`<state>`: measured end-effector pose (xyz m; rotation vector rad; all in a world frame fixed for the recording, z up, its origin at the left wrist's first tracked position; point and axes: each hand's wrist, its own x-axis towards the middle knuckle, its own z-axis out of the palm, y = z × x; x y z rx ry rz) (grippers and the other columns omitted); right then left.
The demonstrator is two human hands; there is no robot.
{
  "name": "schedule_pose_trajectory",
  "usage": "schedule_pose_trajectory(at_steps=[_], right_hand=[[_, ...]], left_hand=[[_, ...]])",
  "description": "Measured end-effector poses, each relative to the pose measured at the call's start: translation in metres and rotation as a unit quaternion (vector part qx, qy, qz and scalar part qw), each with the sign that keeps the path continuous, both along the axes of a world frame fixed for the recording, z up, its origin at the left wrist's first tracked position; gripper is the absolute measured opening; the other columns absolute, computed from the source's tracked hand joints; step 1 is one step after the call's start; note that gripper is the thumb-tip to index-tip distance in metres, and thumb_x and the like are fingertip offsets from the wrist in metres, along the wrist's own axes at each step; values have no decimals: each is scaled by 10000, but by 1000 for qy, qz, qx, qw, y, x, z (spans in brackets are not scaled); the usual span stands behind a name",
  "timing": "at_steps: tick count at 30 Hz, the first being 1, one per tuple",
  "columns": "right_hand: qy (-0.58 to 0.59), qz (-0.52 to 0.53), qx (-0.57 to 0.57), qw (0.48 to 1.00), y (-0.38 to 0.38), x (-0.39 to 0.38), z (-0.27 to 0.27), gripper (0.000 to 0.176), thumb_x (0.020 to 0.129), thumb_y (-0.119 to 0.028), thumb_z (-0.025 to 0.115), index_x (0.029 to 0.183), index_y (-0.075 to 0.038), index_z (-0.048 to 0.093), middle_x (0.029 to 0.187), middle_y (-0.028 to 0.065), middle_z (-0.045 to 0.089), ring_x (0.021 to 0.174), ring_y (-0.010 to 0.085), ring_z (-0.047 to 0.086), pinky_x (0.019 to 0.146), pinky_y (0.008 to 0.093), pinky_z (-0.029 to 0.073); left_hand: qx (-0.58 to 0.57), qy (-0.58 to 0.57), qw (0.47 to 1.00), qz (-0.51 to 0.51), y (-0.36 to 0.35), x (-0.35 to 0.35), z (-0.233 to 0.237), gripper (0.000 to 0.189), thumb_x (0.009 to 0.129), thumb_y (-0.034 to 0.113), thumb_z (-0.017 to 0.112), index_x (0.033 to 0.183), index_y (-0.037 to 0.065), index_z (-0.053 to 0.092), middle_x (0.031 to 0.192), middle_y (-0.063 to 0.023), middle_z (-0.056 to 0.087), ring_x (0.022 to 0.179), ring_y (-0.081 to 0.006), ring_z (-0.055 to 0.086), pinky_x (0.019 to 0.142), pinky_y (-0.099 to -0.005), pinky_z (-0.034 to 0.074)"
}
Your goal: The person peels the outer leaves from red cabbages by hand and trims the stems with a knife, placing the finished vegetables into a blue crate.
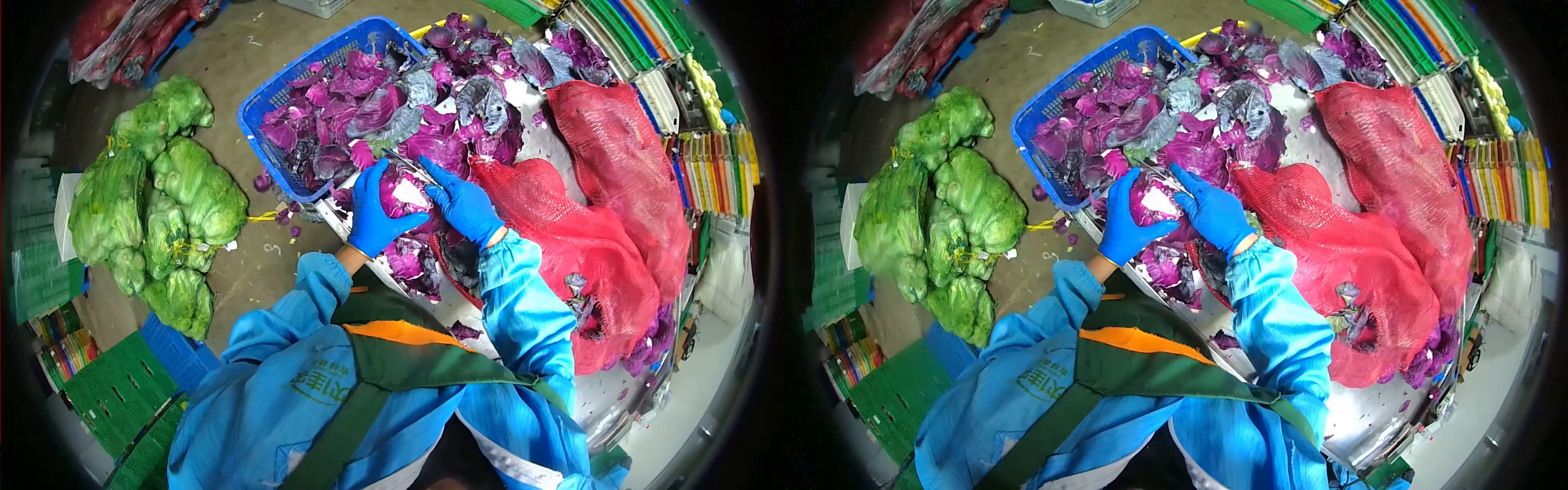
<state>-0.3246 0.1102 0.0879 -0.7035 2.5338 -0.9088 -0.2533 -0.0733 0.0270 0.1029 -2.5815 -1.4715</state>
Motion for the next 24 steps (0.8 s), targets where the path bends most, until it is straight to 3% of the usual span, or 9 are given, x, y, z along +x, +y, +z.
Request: schedule_pose_trajectory(at_steps=[4, 8, 11, 15, 17, 18, 20, 22, 24], right_hand=[[-68, -115, 91, 987, -15, -12, 9, 383, 916, -377, 546, 1281, -265, 572, 1039, 192, 652, 910, 357, 638, 742, 424, 514], [25, -196, -31, 980, 9, -40, -110, 364, 889, -381, 592, 1211, -215, 627, 912, 234, 648, 824, 379, 639, 694, 434, 509], [-37, -256, -101, 961, 23, -26, -143, 421, 876, -375, 618, 1242, -168, 602, 927, 217, 666, 858, 371, 652, 740, 410, 515], [-120, -282, -12, 952, 6, -9, -34, 529, 825, -340, 695, 1288, -124, 560, 1086, 193, 657, 1012, 330, 637, 859, 370, 495], [-30, -189, -247, 950, 3, 9, -11, 623, 770, -288, 756, 1325, -122, 526, 1189, 175, 620, 1095, 295, 605, 907, 361, 471], [-31, -190, -244, 951, 4, 11, -10, 623, 770, -288, 756, 1325, -122, 526, 1189, 175, 620, 1095, 295, 605, 907, 361, 471], [-3, 20, -159, 987, 7, 12, -6, 647, 744, -256, 776, 1326, -125, 527, 1253, 160, 582, 1132, 291, 579, 927, 359, 460], [-27, 15, -162, 986, 12, 2, -3, 609, 764, -233, 751, 1326, -150, 530, 1165, 153, 628, 1045, 290, 622, 879, 358, 485], [-161, -41, -36, 986, 14, -9, -6, 579, 776, -207, 723, 1321, -164, 534, 1070, 164, 656, 948, 299, 654, 827, 360, 501]], left_hand=[[1, 17, 1000, 1, -5, 3, -3, 1141, 544, 464, 877, 1443, 99, 278, 1340, -203, 350, 1259, -376, 340, 1059, -477, 303], [-7, 44, 995, -91, -15, 12, 5, 1133, 539, 454, 885, 1444, 106, 300, 1396, -182, 313, 1315, -366, 300, 1101, -475, 266], [-5, 64, 987, -144, -24, 27, -2, 1145, 531, 463, 886, 1449, 108, 300, 1436, -178, 272, 1355, -362, 261, 1122, -474, 241], [34, 49, 984, -169, -29, 20, 0, 1164, 534, 414, 891, 1458, 73, 270, 1466, -166, 290, 1391, -339, 228, 1146, -446, 199], [33, 36, 978, -204, -37, 14, 3, 1167, 543, 410, 887, 1466, 72, 257, 1480, -158, 280, 1399, -331, 217, 1149, -443, 194], [31, 24, 969, -242, -40, 10, 6, 1171, 551, 406, 884, 1473, 72, 244, 1494, -150, 269, 1407, -323, 206, 1151, -440, 190], [21, 30, 964, -262, -42, 5, 10, 1172, 550, 444, 871, 1477, 93, 246, 1496, -132, 278, 1391, -334, 232, 1143, -450, 205], [13, 34, 950, -312, -47, -1, 11, 1168, 570, 393, 875, 1482, 69, 222, 1525, -123, 240, 1423, -323, 176, 1159, -444, 167], [-13, 34, 944, -328, -49, -1, 11, 1182, 566, 399, 874, 1486, 70, 209, 1526, -135, 234, 1424, -328, 175, 1164, -445, 153]])
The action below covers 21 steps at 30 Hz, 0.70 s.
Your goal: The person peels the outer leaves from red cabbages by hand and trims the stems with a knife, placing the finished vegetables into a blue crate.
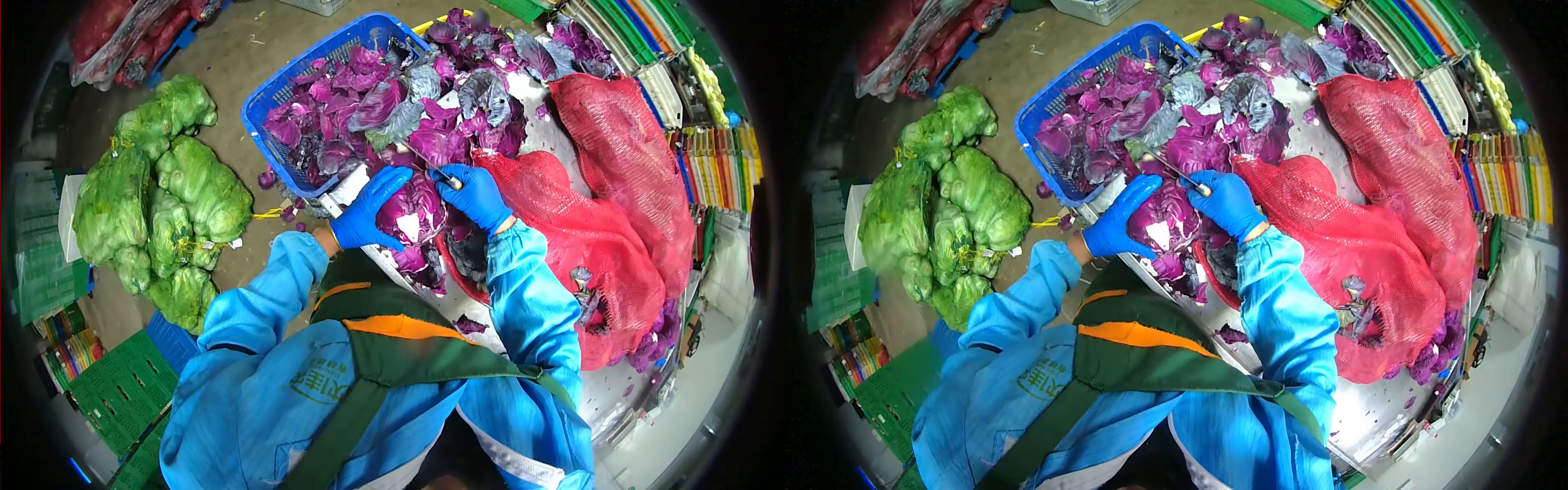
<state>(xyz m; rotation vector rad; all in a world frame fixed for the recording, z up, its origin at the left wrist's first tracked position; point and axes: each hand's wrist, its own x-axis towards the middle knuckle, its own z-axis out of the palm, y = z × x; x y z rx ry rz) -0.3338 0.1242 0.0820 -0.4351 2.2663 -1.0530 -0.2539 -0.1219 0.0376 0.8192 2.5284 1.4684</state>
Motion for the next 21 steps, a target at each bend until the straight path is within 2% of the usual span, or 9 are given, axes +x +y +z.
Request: schedule_pose_trajectory(at_steps=[1, 4, 6, 8, 12, 13, 16, 17, 21], right_hand=[[60, -9, -14, 998, -1, 1, -5, 561, 770, -227, 716, 1303, -186, 547, 960, 162, 673, 848, 309, 669, 756, 370, 516], [139, 22, -60, 988, -3, 11, 14, 550, 752, -267, 725, 1273, -195, 566, 919, 150, 681, 804, 316, 667, 712, 383, 522], [102, 36, -9, 994, -11, 14, 28, 567, 736, -277, 728, 1274, -211, 563, 898, 157, 677, 793, 326, 664, 698, 398, 521], [119, 70, 148, 979, -14, 7, 20, 621, 725, -269, 732, 1310, -202, 535, 935, 195, 660, 836, 361, 651, 732, 415, 515], [69, 62, 54, 994, -11, 11, 39, 558, 739, -260, 699, 1274, -186, 561, 853, 178, 668, 774, 371, 649, 680, 451, 520], [166, 54, 7, 985, -12, 17, 27, 516, 754, -272, 681, 1253, -193, 576, 797, 159, 671, 720, 363, 649, 642, 454, 522], [136, 61, 98, 984, -18, 13, 37, 473, 764, -300, 682, 1220, -198, 603, 771, 152, 668, 702, 355, 650, 625, 449, 520], [166, 43, 109, 979, -13, 10, 13, 395, 781, -305, 670, 1163, -214, 639, 749, 139, 666, 689, 340, 649, 607, 443, 516], [168, 49, 85, 981, -10, 5, 21, 294, 806, -237, 646, 1098, -215, 671, 754, 133, 660, 686, 335, 641, 605, 431, 505]], left_hand=[[9, -4, 1000, -4, -1, -1, -1, 1192, 563, 404, 874, 1488, 69, 200, 1527, -139, 228, 1425, -328, 174, 1166, -444, 147], [16, -13, 1000, -1, -2, -2, 0, 1217, 555, 414, 877, 1492, 67, 182, 1530, -150, 218, 1425, -330, 177, 1170, -441, 139], [20, -36, 999, 0, -3, -2, -3, 1217, 550, 414, 880, 1491, 71, 188, 1532, -147, 215, 1426, -330, 175, 1169, -440, 145], [13, -37, 999, -7, -2, -2, -4, 1217, 547, 415, 882, 1490, 68, 194, 1529, -150, 223, 1427, -330, 176, 1167, -437, 153], [16, -49, 998, -18, -3, -5, -3, 1208, 544, 416, 887, 1484, 67, 214, 1516, -168, 246, 1425, -332, 179, 1162, -444, 166], [9, -47, 999, -10, -3, -5, -4, 1207, 541, 415, 888, 1483, 69, 218, 1519, -165, 242, 1425, -332, 179, 1161, -447, 166], [0, -45, 999, -12, -3, -8, -2, 1207, 537, 414, 890, 1482, 71, 223, 1523, -162, 234, 1424, -336, 179, 1160, -450, 165], [-1, -44, 999, -24, -3, -10, 0, 1206, 536, 414, 890, 1482, 71, 224, 1524, -161, 231, 1423, -341, 180, 1160, -450, 164], [10, -32, 998, -47, -1, -14, 3, 1198, 543, 407, 887, 1482, 73, 223, 1526, -166, 224, 1423, -343, 180, 1160, -449, 167]])
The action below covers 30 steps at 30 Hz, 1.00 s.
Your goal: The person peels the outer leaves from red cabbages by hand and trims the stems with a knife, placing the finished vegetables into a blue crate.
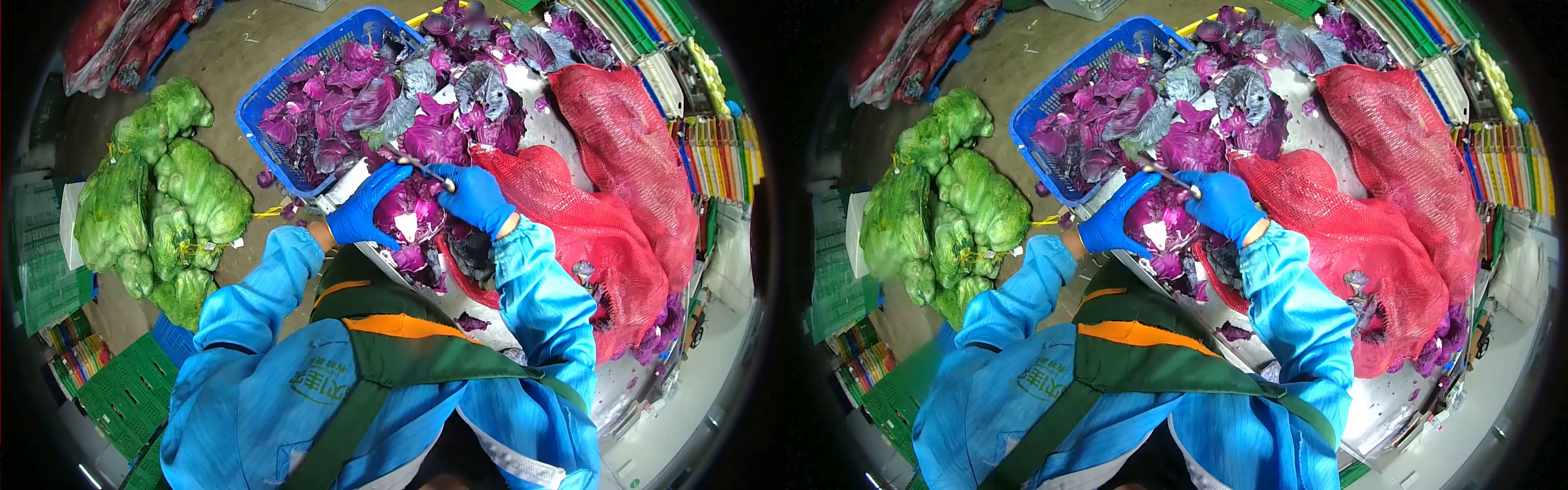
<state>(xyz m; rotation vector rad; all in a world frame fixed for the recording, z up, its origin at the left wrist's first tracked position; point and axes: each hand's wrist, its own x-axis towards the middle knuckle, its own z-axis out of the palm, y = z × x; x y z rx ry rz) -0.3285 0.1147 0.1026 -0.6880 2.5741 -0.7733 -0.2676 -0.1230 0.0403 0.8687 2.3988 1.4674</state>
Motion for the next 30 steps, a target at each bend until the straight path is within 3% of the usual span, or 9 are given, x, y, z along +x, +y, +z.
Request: schedule_pose_trajectory(at_steps=[3, 7, 11, 13, 15, 17, 19, 24, 30], right_hand=[[4, 51, -162, 985, -5, 2, 5, 273, 810, -181, 633, 1079, -194, 680, 792, 148, 659, 711, 333, 638, 625, 410, 502], [-121, -107, -170, 972, -3, -23, -24, 219, 824, -192, 630, 1024, -125, 691, 823, 160, 669, 733, 348, 639, 649, 403, 503], [33, -283, -76, 956, 28, -62, -107, 241, 828, -263, 664, 970, -71, 690, 819, 176, 671, 756, 344, 660, 662, 397, 511], [54, -301, -197, 932, 43, -56, -107, 289, 817, -255, 692, 1033, -64, 680, 868, 163, 684, 818, 283, 681, 714, 364, 515], [24, -282, -281, 917, 42, -28, -90, 361, 798, -242, 724, 1098, -51, 661, 932, 133, 696, 858, 202, 674, 769, 332, 509], [-135, -193, -244, 941, 19, -3, -32, 417, 780, -235, 739, 1127, -27, 641, 952, 103, 696, 848, 162, 652, 783, 324, 504], [-183, -131, -176, 958, 16, 7, -44, 452, 759, -229, 747, 1146, -26, 629, 921, 90, 692, 817, 150, 641, 781, 325, 505], [-58, -55, -85, 993, 5, 2, -42, 377, 718, -217, 671, 1051, -45, 631, 873, 242, 636, 812, 407, 627, 705, 441, 505], [-25, -52, -38, 998, 0, -8, -53, 307, 728, -200, 659, 995, -50, 625, 855, 237, 636, 807, 416, 621, 707, 473, 497]], left_hand=[[5, -34, 999, 7, -2, 3, -9, 1184, 555, 403, 883, 1484, 78, 223, 1528, -163, 221, 1427, -342, 170, 1161, -449, 164], [9, 18, 1000, 3, 1, 3, 0, 1191, 546, 431, 875, 1484, 85, 227, 1516, -143, 263, 1414, -349, 202, 1154, -458, 171], [-11, 0, 999, 36, -4, 16, -4, 1175, 553, 413, 884, 1478, 77, 243, 1516, -145, 259, 1409, -339, 218, 1157, -454, 170], [-13, -7, 997, 71, -7, 26, -11, 1175, 546, 423, 887, 1474, 79, 254, 1509, -145, 270, 1406, -345, 217, 1154, -457, 173], [8, -33, 987, 156, -2, 37, -17, 1180, 537, 428, 889, 1474, 86, 258, 1491, -146, 293, 1405, -344, 215, 1153, -454, 175], [17, -27, 988, 152, 2, 32, -17, 1176, 528, 421, 893, 1469, 94, 269, 1473, -147, 313, 1405, -346, 212, 1150, -457, 181], [-1, -1, 993, 121, 3, 28, -11, 1147, 524, 405, 897, 1455, 101, 301, 1469, -139, 321, 1405, -343, 214, 1148, -459, 188], [7, 1, 994, 111, 3, 19, -10, 1122, 503, 435, 895, 1434, 129, 350, 1445, -143, 345, 1384, -347, 248, 1133, -462, 225], [49, 5, 988, 144, 8, 23, -19, 1098, 508, 412, 904, 1422, 120, 372, 1441, -135, 364, 1381, -346, 266, 1136, -459, 220]])
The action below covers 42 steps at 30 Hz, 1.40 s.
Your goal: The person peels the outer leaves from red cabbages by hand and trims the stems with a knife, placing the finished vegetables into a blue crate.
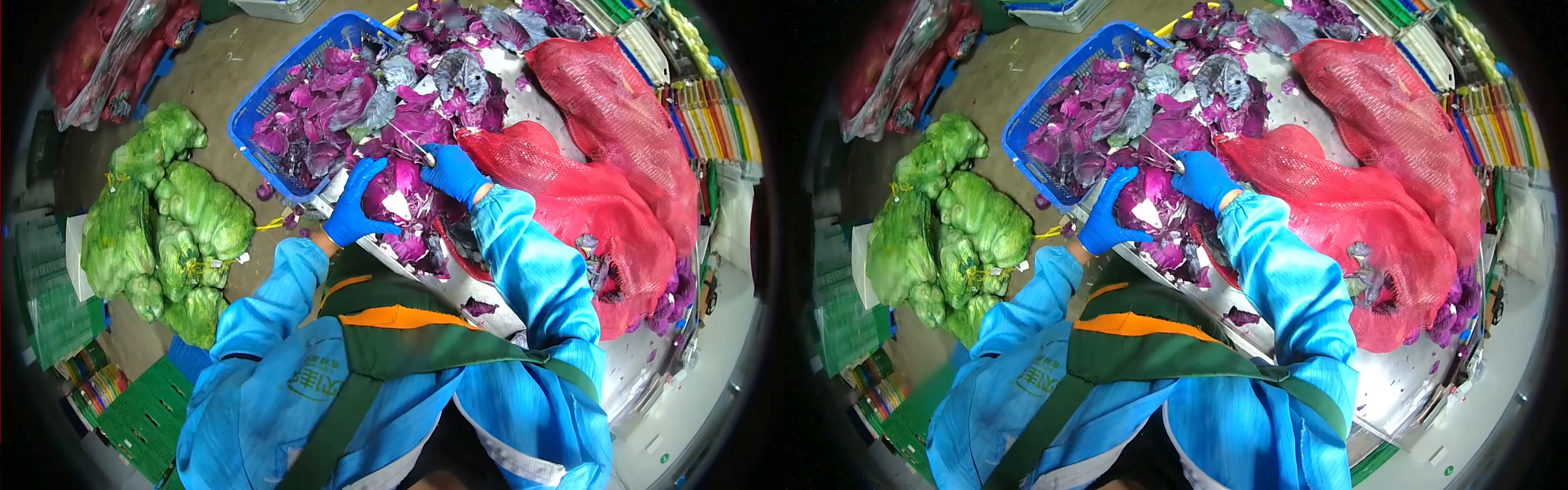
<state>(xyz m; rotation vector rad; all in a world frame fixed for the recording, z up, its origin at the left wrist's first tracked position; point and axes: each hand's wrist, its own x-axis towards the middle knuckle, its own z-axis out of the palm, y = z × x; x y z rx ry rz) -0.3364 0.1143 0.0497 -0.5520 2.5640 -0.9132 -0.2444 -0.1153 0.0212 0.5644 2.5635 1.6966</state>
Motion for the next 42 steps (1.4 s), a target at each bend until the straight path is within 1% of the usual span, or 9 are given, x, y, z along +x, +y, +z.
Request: schedule_pose_trajectory(at_steps=[7, 15, 17, 25, 27, 29, 32, 39, 42], right_hand=[[19, -13, -10, 1000, 10, -1, -28, 313, 779, -150, 635, 1082, -74, 619, 918, 241, 640, 859, 424, 619, 749, 464, 500], [8, -106, -32, 994, 4, -41, -82, 226, 751, -170, 634, 950, -75, 679, 913, 211, 656, 861, 407, 624, 756, 464, 501], [80, -83, -18, 993, -8, -55, -52, 241, 750, -157, 620, 962, -56, 671, 927, 230, 648, 875, 408, 623, 763, 460, 501], [108, -167, -167, 966, -24, -26, 21, 521, 859, -344, 645, 1285, -67, 527, 1037, 218, 653, 947, 382, 635, 798, 426, 503], [-57, -145, -230, 961, -15, 8, 15, 513, 905, -337, 604, 1296, -19, 508, 1111, 235, 634, 1039, 338, 626, 855, 383, 480], [33, -93, -227, 969, -14, 37, -1, 483, 932, -322, 567, 1311, -30, 500, 1127, 248, 624, 1063, 344, 615, 875, 375, 471], [-26, -127, -284, 950, -12, 54, 19, 459, 952, -290, 533, 1334, -40, 483, 1151, 251, 613, 1090, 352, 600, 899, 377, 463], [64, -180, -133, 972, -25, 92, 12, 584, 966, -244, 508, 1474, -98, 261, 1334, 259, 486, 1189, 359, 533, 960, 375, 426], [27, -190, -132, 972, -24, 82, 9, 650, 931, -226, 553, 1487, -158, 224, 1379, 223, 451, 1130, 389, 558, 833, 415, 497]], left_hand=[[-30, 29, 998, -41, 3, 1, 17, 1054, 519, 400, 900, 1402, 114, 400, 1440, -127, 385, 1392, -350, 255, 1138, -465, 219], [-69, 23, 997, -25, -16, 15, 13, 1067, 506, 409, 900, 1409, 148, 397, 1466, -169, 326, 1363, -358, 303, 1126, -456, 250], [-90, 42, 995, -22, -14, 17, 12, 1064, 498, 394, 907, 1397, 125, 406, 1443, -171, 353, 1352, -351, 322, 1115, -449, 273], [-17, -17, 948, 317, 27, 16, 5, 1033, 580, 365, 896, 1382, 23, 341, 1251, -177, 412, 1183, -327, 433, 1017, -431, 362], [-89, 20, 962, 257, 12, 9, 37, 1100, 519, 446, 899, 1373, 23, 349, 1257, -215, 422, 1175, -385, 427, 1006, -474, 363], [-178, 68, 958, 214, 1, -15, 42, 1153, 491, 509, 882, 1397, 48, 338, 1328, -227, 386, 1219, -431, 390, 1031, -506, 336], [-259, 74, 961, -53, -3, -53, 33, 1154, 499, 599, 827, 1429, 125, 336, 1432, -190, 354, 1340, -393, 304, 1097, -500, 259], [-232, 19, 972, 40, 15, -48, 28, 1176, 463, 581, 852, 1422, 123, 349, 1356, -189, 430, 1226, -394, 402, 1038, -491, 325], [-253, 33, 964, 73, 24, -43, 26, 1212, 435, 609, 848, 1422, 117, 347, 1357, -202, 418, 1196, -410, 407, 1019, -498, 344]])
